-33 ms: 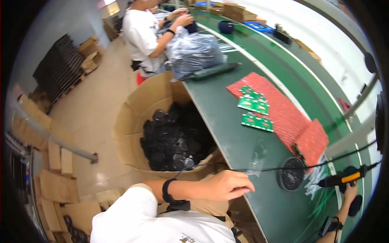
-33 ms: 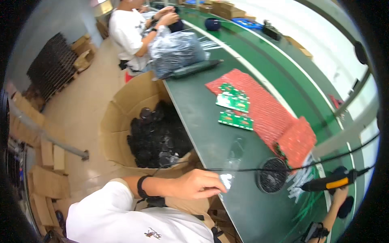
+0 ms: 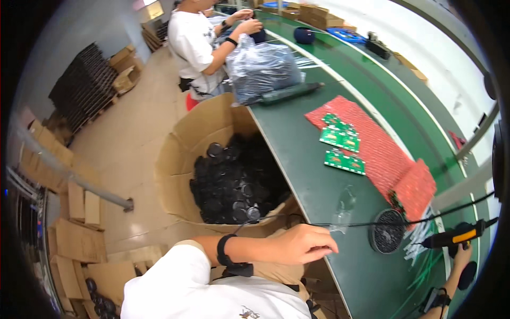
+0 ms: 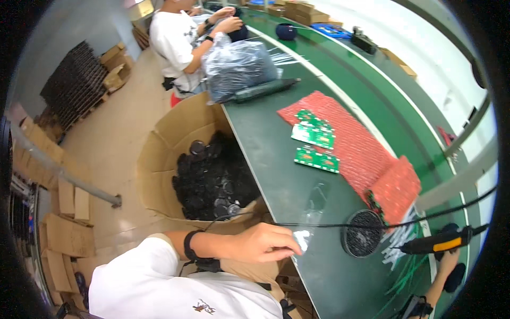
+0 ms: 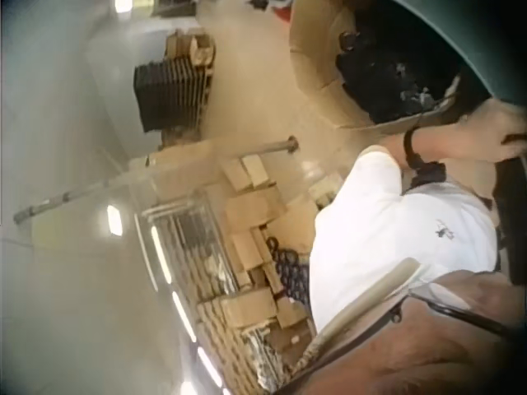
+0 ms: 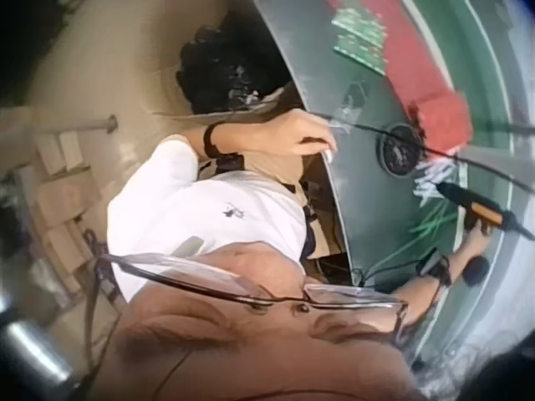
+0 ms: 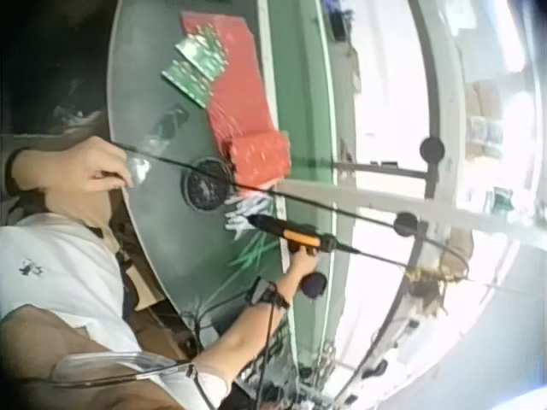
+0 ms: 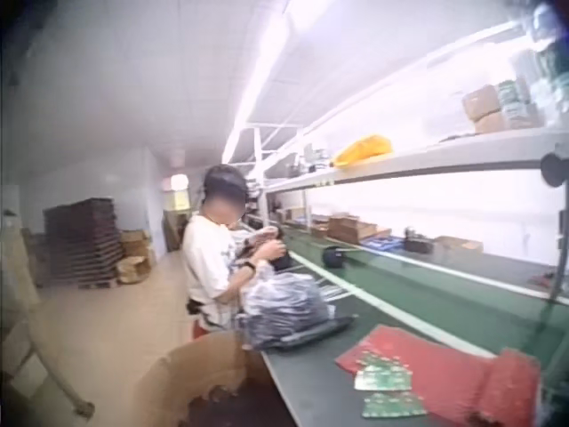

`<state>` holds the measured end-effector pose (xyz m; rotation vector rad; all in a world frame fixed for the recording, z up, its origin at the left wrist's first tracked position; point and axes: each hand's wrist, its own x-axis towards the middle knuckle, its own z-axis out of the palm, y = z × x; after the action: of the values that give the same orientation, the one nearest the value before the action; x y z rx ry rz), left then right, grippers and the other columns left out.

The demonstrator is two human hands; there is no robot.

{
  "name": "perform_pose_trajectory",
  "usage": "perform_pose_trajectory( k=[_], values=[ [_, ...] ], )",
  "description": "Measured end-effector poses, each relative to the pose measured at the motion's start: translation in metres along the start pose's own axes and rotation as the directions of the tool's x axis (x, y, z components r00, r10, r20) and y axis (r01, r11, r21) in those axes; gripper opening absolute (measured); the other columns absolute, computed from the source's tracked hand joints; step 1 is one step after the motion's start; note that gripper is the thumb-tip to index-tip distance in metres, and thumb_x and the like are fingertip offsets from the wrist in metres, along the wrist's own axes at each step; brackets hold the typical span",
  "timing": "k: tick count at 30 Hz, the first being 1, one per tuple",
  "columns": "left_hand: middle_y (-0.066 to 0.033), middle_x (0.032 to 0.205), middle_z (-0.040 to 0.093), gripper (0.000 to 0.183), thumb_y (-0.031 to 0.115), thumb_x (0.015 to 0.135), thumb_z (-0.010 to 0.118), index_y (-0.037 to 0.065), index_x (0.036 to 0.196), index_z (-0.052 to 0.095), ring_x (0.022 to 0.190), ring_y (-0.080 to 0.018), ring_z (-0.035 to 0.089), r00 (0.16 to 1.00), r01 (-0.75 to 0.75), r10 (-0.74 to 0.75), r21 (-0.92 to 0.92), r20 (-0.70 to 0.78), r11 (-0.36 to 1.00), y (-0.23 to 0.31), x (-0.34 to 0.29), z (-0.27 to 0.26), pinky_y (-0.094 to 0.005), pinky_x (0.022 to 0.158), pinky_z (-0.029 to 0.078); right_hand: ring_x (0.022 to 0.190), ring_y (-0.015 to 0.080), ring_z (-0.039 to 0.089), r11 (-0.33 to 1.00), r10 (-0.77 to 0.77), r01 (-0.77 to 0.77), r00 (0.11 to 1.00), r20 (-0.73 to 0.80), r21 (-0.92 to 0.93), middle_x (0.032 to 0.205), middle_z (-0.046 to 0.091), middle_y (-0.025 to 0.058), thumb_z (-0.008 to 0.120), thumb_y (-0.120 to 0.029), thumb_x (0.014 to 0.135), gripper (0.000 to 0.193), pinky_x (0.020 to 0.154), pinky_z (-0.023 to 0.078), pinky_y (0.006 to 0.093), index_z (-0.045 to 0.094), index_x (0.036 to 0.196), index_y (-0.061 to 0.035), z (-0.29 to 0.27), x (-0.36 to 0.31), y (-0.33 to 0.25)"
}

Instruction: The person assembles small electronic devices by inserting circuit boards into black plastic housings and securing them with a hot glue gun. They also use pliers to trim wires on a blue component and place the finished units on the table.

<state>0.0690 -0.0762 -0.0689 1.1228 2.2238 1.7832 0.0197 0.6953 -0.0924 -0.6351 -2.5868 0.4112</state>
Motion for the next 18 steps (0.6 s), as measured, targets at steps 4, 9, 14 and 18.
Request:
perform_pose_trajectory(
  k=[4, 9, 14, 18],
  values=[
    [-0.0101, 0.09, 0.067, 0.01, 0.004, 0.095, 0.067, 0.004, 0.105, 0.071, 0.073, -0.0272, 0.065, 0.997, 0.076, -0.074, -0.066, 0.025, 0.995, 0.009, -0.006, 0.004, -0.0379, 0.066, 0.051, 0.129, 0.0359, 0.061, 0.998, -0.06, 0.058, 0.995, -0.082, -0.021, 0.137, 0.065, 0.0238, 0.067, -0.017, 0.1, 0.049, 0.108, 0.046, 0.0405, 0.054, 0.144, 0.0016, -0.033, -0.002, 0.033],
    [-0.0105, 0.096, 0.068, 0.011, 0.007, 0.097, 0.066, 0.004, 0.106, 0.07, 0.08, -0.0294, 0.069, 0.973, -0.01, 0.066, -0.242, 0.221, 0.97, 0.023, 0.01, 0.039, -0.0403, 0.071, 0.055, 0.105, 0.0182, 0.058, 0.974, 0.043, -0.028, 0.997, -0.061, 0.225, 0.124, 0.063, 0.0086, 0.065, -0.019, 0.104, 0.044, 0.092, 0.046, 0.031, 0.058, 0.145, -0.0034, -0.127, -0.128, -0.102],
    [-0.0128, 0.1, 0.068, 0.02, 0.008, 0.094, 0.069, 0.004, 0.113, 0.068, 0.085, -0.0309, 0.07, 0.906, 0.069, 0.07, -0.309, 0.418, 0.949, 0.055, 0.027, 0.119, -0.0421, 0.076, 0.057, 0.077, 0.0087, 0.053, 0.714, 0.029, -0.019, 1.0, -0.003, 0.699, 0.091, 0.058, -0.0026, 0.071, -0.02, 0.1, 0.045, 0.072, 0.045, 0.0244, 0.063, 0.14, -0.0028, -0.122, -0.2, -0.281],
    [-0.0248, 0.143, 0.054, 0.074, 0.016, 0.088, 0.079, -0.004, 0.147, 0.042, 0.134, -0.0407, 0.054, 0.781, -0.047, 0.304, -0.435, 0.545, 0.899, 0.082, 0.042, 0.212, -0.0447, 0.112, 0.045, 0.079, 0.0097, 0.061, 0.528, 0.065, 0.098, 0.986, -0.155, 0.844, 0.093, 0.064, 0.0001, 0.075, -0.015, 0.098, 0.036, 0.074, 0.053, 0.0282, 0.066, 0.129, -0.0002, -0.136, -0.232, -0.299]
  ],
)
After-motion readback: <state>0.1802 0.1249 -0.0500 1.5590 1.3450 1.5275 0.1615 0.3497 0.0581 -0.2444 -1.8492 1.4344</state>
